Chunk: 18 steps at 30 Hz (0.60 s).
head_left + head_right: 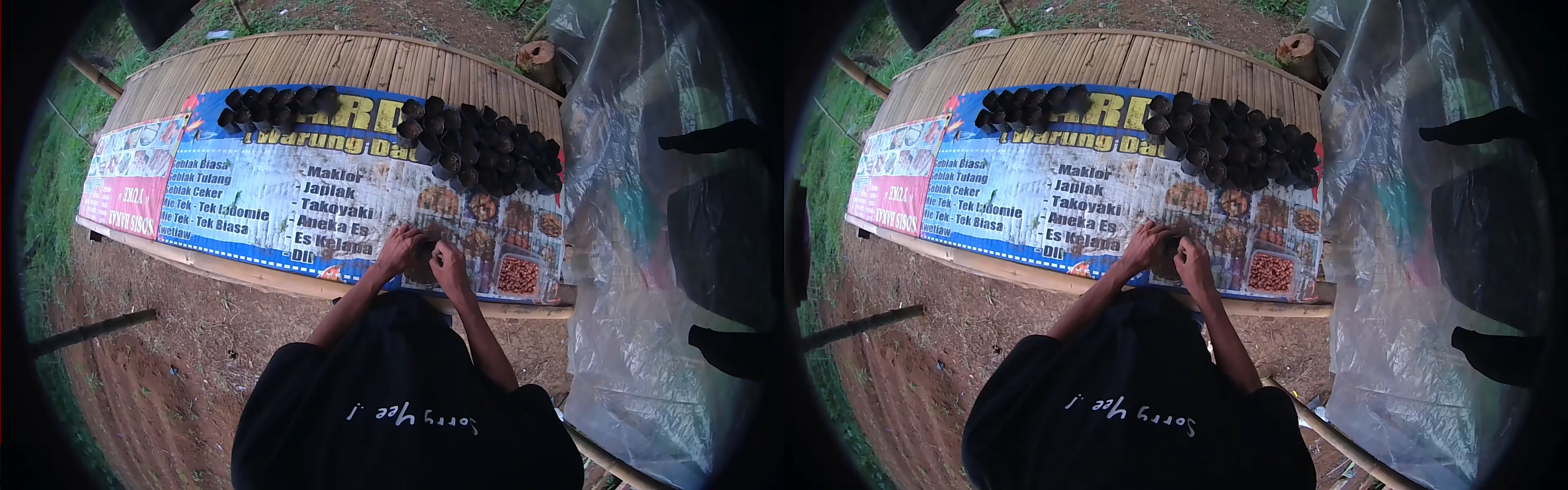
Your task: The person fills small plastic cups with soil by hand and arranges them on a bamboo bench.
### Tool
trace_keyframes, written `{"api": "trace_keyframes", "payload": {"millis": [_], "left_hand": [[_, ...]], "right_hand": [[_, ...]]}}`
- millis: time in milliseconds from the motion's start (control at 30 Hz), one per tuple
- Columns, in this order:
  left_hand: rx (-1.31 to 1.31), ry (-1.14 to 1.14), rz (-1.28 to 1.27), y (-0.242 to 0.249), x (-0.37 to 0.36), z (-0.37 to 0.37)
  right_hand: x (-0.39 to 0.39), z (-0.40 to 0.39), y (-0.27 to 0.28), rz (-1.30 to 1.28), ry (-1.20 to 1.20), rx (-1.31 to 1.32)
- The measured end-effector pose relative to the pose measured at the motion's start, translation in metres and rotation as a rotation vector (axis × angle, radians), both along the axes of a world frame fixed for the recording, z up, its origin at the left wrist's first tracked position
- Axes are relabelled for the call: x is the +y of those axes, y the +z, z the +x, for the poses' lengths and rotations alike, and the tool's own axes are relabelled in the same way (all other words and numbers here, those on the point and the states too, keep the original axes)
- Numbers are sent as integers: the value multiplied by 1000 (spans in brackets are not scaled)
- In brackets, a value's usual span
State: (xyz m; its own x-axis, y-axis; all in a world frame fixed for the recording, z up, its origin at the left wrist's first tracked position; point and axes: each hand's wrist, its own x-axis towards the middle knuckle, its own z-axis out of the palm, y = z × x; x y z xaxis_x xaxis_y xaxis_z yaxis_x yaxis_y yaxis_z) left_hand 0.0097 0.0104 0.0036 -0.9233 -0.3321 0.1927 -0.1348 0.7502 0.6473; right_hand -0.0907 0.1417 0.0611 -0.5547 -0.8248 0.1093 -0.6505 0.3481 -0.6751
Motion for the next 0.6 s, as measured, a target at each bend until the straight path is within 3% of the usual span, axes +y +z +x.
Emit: {"api": "trace_keyframes", "payload": {"millis": [67, 167, 300, 400, 600], "left_hand": [[-7, 0, 22, -4, 0, 0], [-9, -2, 40, 0, 0, 2], [-7, 6, 5, -1, 1, 1], [-26, 0, 9, -6, 1, 0], [3, 7, 11, -3, 2, 2]], "right_hand": [[-1, 1, 5, -26, -9, -99], [-2, 7, 9, -13, -74, 81], [1, 12, 5, 107, -18, 9], [-5, 11, 10, -76, -111, 134], [-3, 8, 13, -27, -112, 15]]}}
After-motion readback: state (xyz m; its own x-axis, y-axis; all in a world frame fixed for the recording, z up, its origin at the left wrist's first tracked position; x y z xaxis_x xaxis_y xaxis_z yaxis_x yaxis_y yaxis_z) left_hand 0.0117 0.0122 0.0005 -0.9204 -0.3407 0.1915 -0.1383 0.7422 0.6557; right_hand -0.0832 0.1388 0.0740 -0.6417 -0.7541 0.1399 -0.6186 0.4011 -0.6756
